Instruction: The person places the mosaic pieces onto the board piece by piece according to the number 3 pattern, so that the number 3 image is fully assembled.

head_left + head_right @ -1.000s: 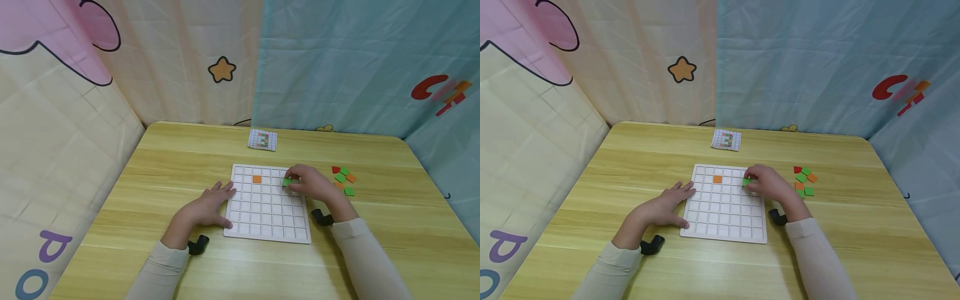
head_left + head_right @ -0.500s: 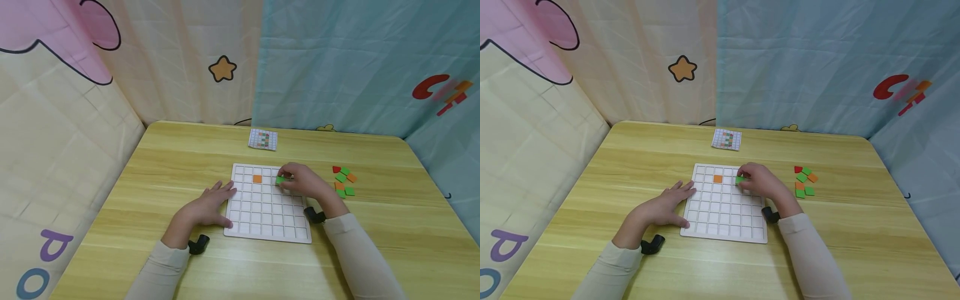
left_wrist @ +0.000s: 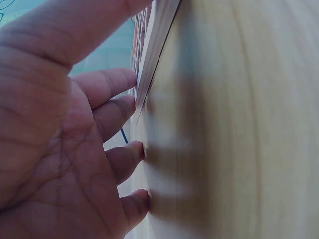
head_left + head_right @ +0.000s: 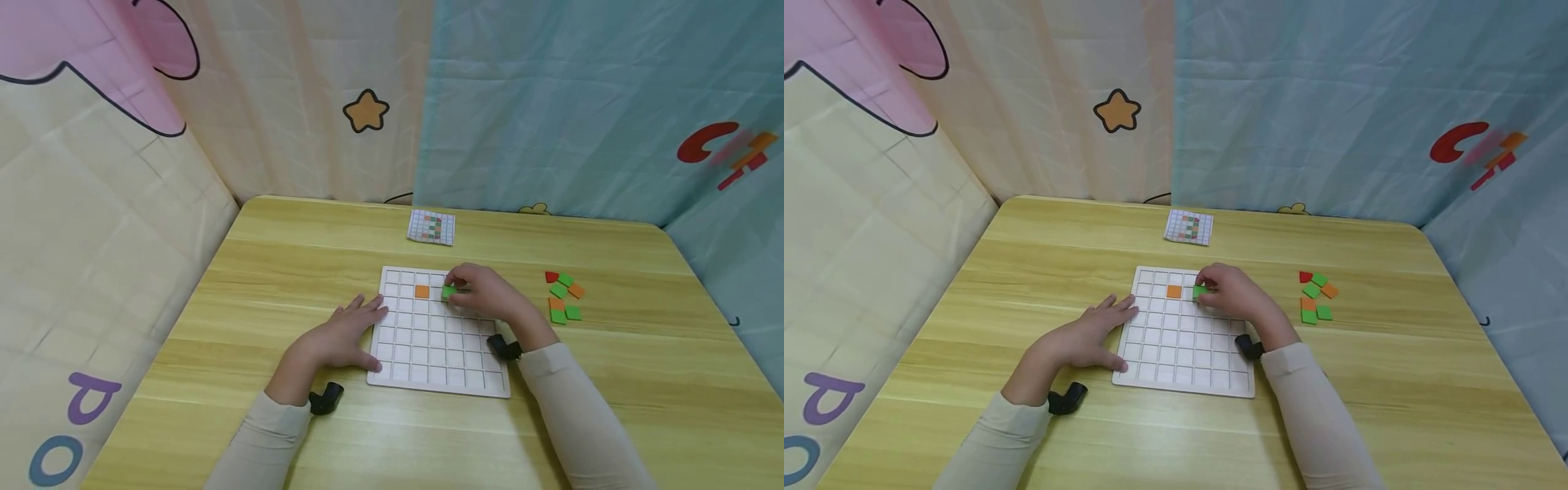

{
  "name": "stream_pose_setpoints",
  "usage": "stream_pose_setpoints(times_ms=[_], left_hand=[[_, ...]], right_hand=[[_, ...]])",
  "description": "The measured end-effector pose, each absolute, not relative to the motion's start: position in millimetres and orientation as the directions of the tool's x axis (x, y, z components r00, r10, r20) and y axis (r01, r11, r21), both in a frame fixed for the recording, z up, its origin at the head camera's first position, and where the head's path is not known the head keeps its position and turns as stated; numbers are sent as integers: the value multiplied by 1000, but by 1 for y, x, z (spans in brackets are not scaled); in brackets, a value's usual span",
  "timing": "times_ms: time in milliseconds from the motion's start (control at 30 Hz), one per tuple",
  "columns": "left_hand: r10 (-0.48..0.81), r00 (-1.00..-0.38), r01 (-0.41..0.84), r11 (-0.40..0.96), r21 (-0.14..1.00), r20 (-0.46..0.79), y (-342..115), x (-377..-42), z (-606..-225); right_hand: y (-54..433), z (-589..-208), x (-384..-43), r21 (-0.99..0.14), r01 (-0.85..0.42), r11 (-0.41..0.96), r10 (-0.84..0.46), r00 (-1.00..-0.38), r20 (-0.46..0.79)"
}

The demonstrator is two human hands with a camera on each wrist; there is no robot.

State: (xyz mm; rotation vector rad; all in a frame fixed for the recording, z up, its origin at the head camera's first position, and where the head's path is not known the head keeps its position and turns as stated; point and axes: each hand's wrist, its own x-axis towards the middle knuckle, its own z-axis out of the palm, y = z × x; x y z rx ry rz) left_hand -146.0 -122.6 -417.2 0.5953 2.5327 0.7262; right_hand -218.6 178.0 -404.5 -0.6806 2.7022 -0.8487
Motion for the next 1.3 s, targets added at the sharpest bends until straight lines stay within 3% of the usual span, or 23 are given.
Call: stream_pose_setpoints(times_ms=[1300], left_hand=[[500,-812,272,780,563,-300,-121,-146,-414]], right_hand=[[158,-399,-233,-579,-373,725,-534,-836,-130]])
